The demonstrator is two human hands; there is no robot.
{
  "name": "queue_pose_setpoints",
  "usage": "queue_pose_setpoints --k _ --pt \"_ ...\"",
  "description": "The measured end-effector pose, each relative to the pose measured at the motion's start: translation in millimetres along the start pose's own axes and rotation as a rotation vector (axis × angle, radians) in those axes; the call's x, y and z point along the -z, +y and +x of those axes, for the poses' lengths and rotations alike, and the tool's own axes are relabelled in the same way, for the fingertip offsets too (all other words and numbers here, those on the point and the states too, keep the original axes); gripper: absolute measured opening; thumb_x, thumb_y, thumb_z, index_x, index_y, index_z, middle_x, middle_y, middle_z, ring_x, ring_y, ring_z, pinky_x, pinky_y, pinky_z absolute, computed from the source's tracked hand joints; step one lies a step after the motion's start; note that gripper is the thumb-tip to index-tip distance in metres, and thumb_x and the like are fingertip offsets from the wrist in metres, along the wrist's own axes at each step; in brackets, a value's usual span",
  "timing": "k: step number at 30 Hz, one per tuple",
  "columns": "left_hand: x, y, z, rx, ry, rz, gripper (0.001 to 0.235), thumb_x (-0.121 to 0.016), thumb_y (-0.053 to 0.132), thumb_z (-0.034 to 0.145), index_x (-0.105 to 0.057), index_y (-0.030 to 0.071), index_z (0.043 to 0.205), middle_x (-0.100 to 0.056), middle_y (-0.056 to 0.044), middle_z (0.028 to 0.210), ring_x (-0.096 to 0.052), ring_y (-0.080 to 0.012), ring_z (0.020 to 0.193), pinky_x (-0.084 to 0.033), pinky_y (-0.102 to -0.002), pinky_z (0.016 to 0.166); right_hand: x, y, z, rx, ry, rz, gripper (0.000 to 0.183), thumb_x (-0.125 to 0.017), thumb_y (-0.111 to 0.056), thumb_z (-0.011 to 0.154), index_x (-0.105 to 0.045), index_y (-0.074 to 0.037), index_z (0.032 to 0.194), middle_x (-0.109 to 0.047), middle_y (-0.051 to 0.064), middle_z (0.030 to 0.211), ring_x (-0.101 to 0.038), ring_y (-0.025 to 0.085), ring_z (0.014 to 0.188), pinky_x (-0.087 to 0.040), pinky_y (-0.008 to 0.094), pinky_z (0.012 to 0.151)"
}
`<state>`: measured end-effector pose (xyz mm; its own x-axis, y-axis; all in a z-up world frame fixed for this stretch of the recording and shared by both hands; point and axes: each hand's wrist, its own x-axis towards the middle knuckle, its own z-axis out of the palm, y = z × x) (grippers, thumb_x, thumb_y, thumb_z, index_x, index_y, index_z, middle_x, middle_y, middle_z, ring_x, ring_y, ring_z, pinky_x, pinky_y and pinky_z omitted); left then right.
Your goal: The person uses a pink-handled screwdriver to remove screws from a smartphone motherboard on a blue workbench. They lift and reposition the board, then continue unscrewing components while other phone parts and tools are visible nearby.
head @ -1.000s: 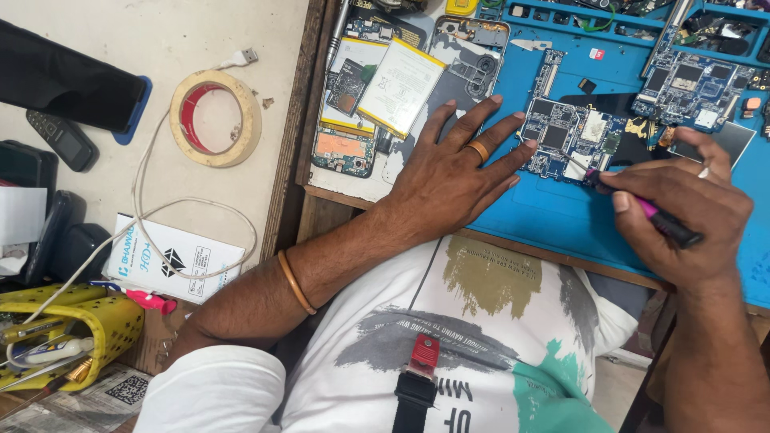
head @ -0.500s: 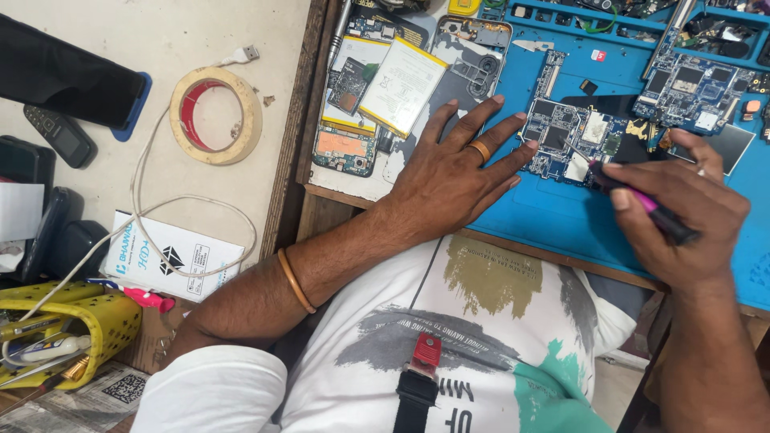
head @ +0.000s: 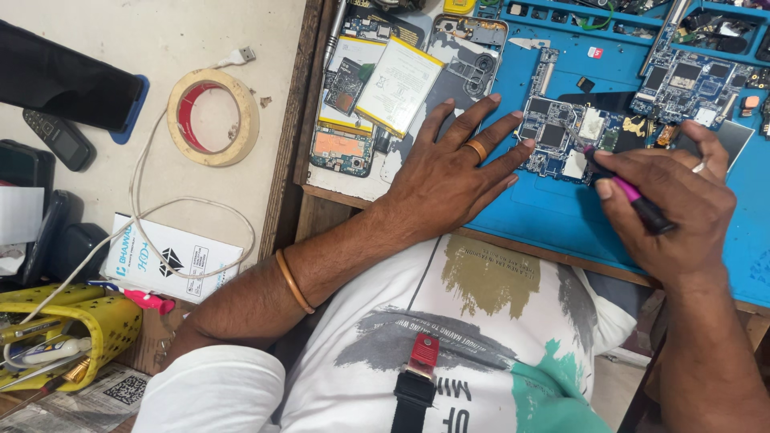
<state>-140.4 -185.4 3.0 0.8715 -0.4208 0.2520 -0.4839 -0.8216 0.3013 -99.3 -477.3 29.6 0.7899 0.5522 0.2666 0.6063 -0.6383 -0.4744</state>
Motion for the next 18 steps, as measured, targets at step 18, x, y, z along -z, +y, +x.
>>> queue_pose_setpoints --k 18 --pt "12 5 3 -0.001 0.003 0.001 0.043 -0.060 0.040 0.106 -0.062 0.018 0.142 -0.050 -0.007 0.157 -0.035 -0.0296 0.149 -0.032 -0.066 0.118 -10 -21 19 0.100 -0.002 0.037 0.024 -0.079 -0.019 0.101 -0.077 -0.016 0.125 -0.075 0.001 0.103 -0.069 0.013 0.112 -0.023 0.040 0.133"
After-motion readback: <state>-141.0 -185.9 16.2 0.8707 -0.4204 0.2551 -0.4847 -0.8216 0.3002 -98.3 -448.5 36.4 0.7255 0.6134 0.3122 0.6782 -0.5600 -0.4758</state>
